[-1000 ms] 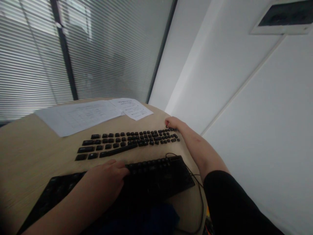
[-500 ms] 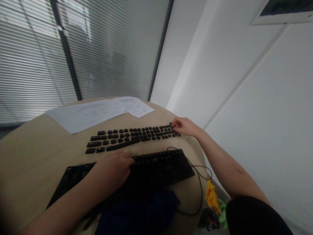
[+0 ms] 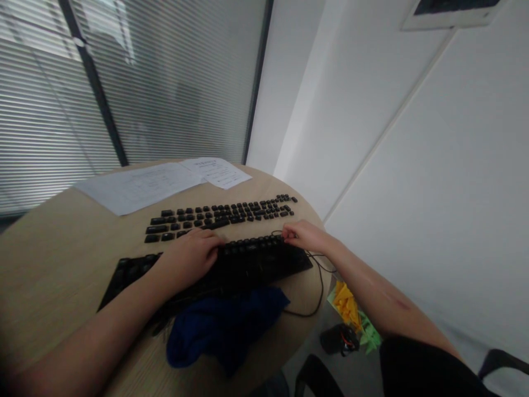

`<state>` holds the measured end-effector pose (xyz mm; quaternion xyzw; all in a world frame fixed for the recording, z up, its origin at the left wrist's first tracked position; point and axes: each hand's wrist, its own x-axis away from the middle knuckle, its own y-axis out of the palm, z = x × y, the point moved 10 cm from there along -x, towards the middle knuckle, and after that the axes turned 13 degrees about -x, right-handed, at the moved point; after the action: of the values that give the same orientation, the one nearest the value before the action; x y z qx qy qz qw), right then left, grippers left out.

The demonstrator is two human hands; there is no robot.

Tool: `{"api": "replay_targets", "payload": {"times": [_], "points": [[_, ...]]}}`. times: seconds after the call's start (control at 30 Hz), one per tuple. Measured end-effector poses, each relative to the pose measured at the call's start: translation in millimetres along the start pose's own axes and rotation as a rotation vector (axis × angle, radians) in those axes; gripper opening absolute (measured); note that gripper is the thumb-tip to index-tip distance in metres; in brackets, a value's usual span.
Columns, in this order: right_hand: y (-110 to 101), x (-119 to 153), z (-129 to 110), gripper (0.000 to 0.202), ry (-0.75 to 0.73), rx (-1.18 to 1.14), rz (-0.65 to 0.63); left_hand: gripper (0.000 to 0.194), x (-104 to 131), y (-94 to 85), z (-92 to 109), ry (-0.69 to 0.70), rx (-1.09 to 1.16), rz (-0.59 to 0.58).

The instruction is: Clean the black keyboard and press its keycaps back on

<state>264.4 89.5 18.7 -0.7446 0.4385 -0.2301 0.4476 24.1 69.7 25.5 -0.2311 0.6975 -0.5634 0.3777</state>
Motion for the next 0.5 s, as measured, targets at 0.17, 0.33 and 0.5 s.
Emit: {"api": "replay_targets", "payload": {"times": [0.17,0.33,0.5], "points": [[3.8,-3.3,-0.5,0.002,-0.008,0.053,-0.026,0.032,-0.4,6.1,0.4,-0.013,0.036,-0.026],[4.1,-5.7,-2.8,0.006,0.000,0.049,-0.054,0.033,0.0,7.8,-0.1,-0.013,0.070,-0.063],[2.5,-4.1,-0.6,0.005,0.008,0.001,-0.068,0.032,1.5,6.1,0.4,-0.004,0.081,-0.081]]}}
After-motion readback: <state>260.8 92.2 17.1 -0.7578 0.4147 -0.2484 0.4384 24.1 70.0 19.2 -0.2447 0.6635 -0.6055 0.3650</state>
